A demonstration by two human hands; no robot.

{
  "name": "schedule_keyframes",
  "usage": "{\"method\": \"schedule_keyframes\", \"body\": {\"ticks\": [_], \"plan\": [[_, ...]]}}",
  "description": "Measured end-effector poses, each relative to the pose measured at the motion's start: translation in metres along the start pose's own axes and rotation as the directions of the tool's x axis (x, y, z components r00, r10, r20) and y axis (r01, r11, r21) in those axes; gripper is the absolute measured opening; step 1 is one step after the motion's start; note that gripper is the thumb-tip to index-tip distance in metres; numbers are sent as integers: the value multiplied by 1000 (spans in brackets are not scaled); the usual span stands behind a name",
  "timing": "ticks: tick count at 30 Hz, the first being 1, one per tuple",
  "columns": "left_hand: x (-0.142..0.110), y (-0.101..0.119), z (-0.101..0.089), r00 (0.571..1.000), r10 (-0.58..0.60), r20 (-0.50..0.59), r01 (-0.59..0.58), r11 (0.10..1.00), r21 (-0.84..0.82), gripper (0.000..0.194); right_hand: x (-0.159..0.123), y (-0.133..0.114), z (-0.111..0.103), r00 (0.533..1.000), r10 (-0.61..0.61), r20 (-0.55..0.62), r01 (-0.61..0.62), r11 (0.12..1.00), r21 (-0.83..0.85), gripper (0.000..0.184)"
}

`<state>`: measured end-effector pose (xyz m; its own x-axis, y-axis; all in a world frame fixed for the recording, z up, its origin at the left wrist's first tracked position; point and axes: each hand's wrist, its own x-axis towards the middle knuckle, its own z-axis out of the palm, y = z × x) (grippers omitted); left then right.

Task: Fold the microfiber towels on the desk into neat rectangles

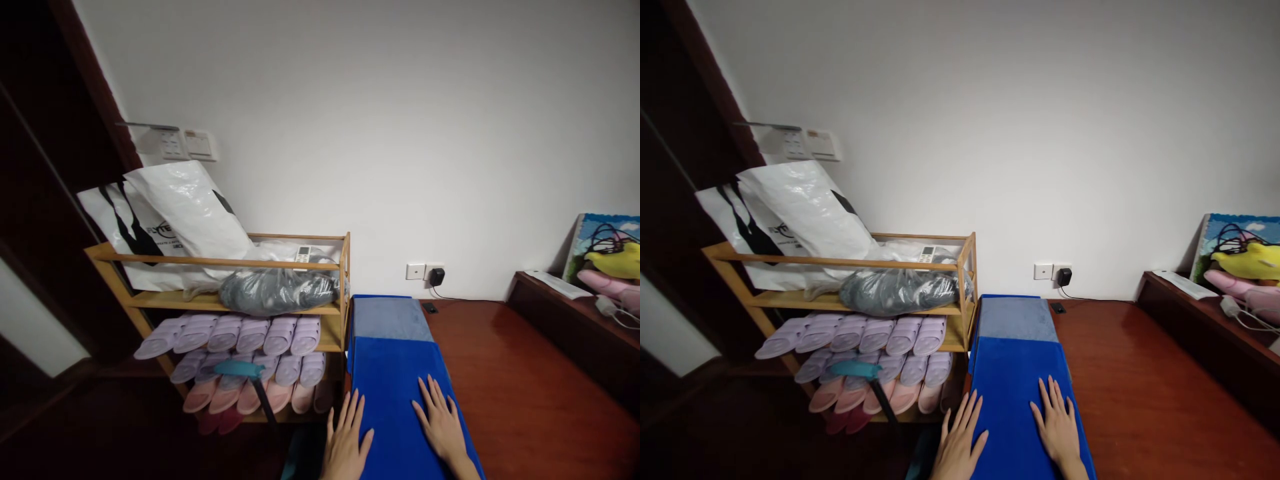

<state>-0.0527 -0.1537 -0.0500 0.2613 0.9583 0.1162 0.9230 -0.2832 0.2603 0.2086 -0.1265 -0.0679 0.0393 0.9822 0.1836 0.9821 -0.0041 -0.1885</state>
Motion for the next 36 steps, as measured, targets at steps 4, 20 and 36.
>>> {"method": "schedule_keyframes", "body": {"ticks": [4, 20, 36], "plan": [[0, 0, -1, 1000, 2, -3, -2, 1000, -4, 55, -1, 1, 1, 1000, 5, -2, -5, 1000, 2, 65], [1, -7, 8, 1000, 1, 20, -1, 1000, -14, 60, 87, -45, -1, 997, 47, -53, -43, 997, 69, 68], [32, -6, 23, 986, -28, -167, 42, 996, 81, 58, 114, 9, 6, 993, 109, 48, -115, 983, 142, 69]]}}
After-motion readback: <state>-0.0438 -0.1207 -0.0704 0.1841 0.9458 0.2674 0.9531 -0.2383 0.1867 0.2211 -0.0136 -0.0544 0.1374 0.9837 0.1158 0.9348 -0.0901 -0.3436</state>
